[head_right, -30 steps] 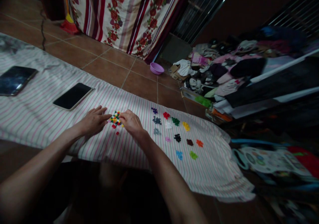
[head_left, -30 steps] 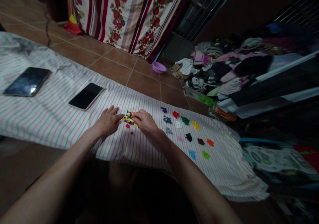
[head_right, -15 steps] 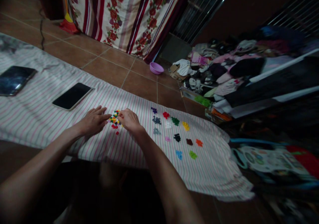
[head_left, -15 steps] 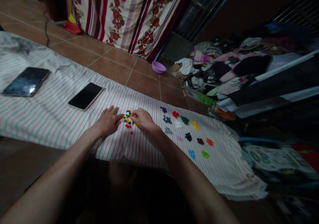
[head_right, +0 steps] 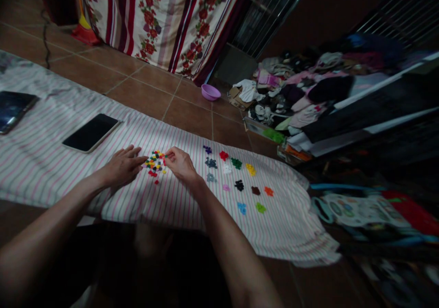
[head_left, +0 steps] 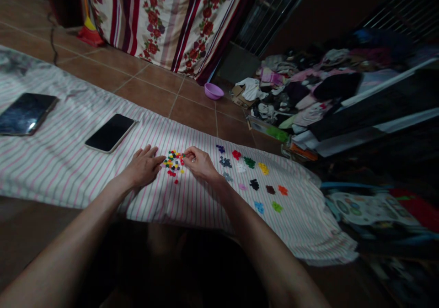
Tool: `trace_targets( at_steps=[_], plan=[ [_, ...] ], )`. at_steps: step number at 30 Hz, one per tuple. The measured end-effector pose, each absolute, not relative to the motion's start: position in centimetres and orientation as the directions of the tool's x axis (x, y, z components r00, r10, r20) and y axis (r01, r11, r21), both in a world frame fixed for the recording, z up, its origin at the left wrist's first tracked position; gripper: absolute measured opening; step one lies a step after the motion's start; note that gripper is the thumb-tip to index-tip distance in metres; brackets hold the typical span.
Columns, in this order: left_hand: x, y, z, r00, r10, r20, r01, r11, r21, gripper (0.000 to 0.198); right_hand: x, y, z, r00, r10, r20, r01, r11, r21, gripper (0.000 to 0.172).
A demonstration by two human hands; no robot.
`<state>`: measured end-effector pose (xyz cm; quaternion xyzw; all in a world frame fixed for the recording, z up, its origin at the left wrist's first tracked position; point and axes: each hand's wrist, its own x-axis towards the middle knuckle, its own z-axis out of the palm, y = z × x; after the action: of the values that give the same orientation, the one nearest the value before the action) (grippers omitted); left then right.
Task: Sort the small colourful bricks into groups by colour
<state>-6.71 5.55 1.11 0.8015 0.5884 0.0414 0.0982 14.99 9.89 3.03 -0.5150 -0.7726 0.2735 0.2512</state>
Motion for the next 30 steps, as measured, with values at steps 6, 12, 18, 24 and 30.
trace_targets(
  at_steps=[6,12,18,24,30],
  plan=[
    [-7.0,5.7,0.5,0.321,0.947,-0.004,0.931,-0.314,0.187,0.044,18.4,10.2,2.6,-0.232,0.957,0.176,0.681,0.289,-0.673,0.013],
    [-7.0,5.8,0.6,0.318,0.948,-0.030,0.934,-0.308,0.181,0.043,24.1,11.0,1.8,-0.040,0.972,0.231,0.704,0.191,-0.684,0.022],
    [-7.0,5.8,0.3,0.317,0.948,-0.018,0.935,-0.309,0.175,0.043,31.8,11.9,1.8,0.243,0.922,0.300,0.740,0.023,-0.672,0.028],
    [-7.1,5.8,0.1,0.330,0.944,-0.012,0.928,-0.322,0.188,0.044,38.2,12.0,3.2,0.378,0.867,0.326,0.860,-0.198,-0.470,0.022],
    [-7.0,5.7,-0.2,0.322,0.947,0.005,0.930,-0.318,0.184,0.045,40.8,13.2,3.3,0.339,0.865,0.370,0.927,-0.240,-0.289,0.021]
  ],
)
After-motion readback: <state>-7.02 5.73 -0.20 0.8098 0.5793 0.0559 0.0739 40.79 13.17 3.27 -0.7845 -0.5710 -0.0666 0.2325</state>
